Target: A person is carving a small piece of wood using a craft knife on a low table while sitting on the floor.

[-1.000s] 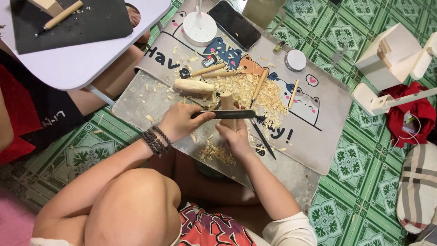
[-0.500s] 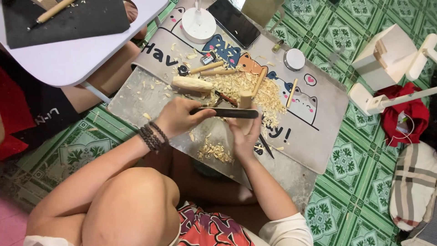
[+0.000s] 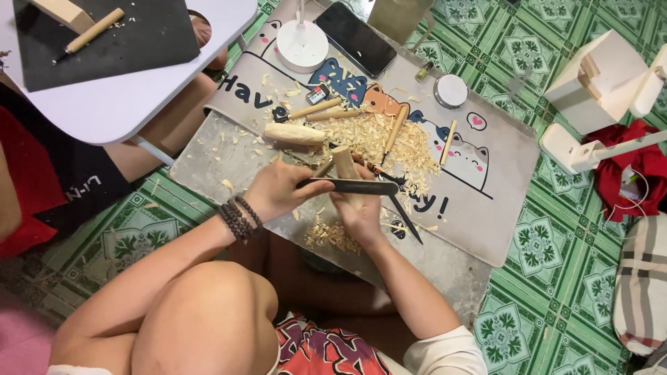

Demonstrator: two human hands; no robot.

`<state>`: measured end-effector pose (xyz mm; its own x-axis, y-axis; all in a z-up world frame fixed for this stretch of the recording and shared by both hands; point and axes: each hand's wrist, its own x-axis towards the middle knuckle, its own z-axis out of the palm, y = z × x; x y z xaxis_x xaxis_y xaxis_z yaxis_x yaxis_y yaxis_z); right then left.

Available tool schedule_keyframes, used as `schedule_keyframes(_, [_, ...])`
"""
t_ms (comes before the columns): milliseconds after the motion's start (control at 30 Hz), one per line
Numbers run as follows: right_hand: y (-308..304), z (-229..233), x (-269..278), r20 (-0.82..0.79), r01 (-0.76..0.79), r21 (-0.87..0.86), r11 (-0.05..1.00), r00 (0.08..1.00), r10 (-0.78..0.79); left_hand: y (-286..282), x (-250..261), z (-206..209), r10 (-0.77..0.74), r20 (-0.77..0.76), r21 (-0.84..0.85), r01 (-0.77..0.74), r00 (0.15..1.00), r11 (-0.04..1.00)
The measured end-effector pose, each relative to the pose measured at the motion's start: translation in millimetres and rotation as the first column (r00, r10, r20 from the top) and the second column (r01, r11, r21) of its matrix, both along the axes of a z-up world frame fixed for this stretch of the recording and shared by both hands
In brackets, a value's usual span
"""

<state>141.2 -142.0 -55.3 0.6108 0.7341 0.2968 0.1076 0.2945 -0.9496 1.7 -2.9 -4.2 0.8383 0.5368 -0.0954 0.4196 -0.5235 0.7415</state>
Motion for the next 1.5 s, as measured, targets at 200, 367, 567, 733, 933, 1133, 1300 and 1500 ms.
schedule_keyframes(200, [-6.2,-3.4,-0.1,0.021,-0.068,-0.012,0.998,0.997,0.068,0.6,-2.9,-2.6,0.02,0.069,-0.011,-0.02,0.997,1.0])
schedule_keyframes(367, [0.4,19.4,-2.7,-0.151,0.068,0.123,0.99,0.987,-0.049,3.2,-6.1,-0.4,0.013,0.142,-0.121,0.004,0.99,0.993])
schedule_keyframes(567, [-2.5,-11.6,-2.8,0.031,-0.019,0.004,1.0,0.999,0.019,1.7,-8.2,-3.7,0.009,0.137,-0.028,-0.005,0.991,1.0])
schedule_keyframes(733, [-14.6,-67.9,38.2,-0.003,0.237,0.037,0.971,0.972,-0.237,2.1,-8.9,-2.8,0.056,0.156,-0.126,-0.037,0.986,0.991])
schedule_keyframes(933, [-2.1,-24.3,11.5,0.212,-0.027,-0.032,0.999,0.977,0.033,5.2,-2.1,-30.2,0.026,0.147,-0.18,0.001,0.989,0.984])
schedule_keyframes(1133, [-2.5,-16.9,9.7,-0.083,0.047,0.045,0.998,0.996,-0.044,-10.6,-6.0,11.6,0.055,0.107,-0.064,-0.048,0.993,0.997])
schedule_keyframes(1300, [-8.3,-7.5,11.3,-0.009,0.135,-0.109,0.985,0.991,-0.137,2.4,-11.4,0.5,0.083,0.108,-0.048,-0.078,0.991,0.996])
schedule_keyframes(1500, [-0.8,6.6,-8.9,0.159,0.125,-0.121,0.985,0.982,-0.105,1.8,-8.4,-5.8,0.078,0.119,-0.034,-0.074,0.99,0.997])
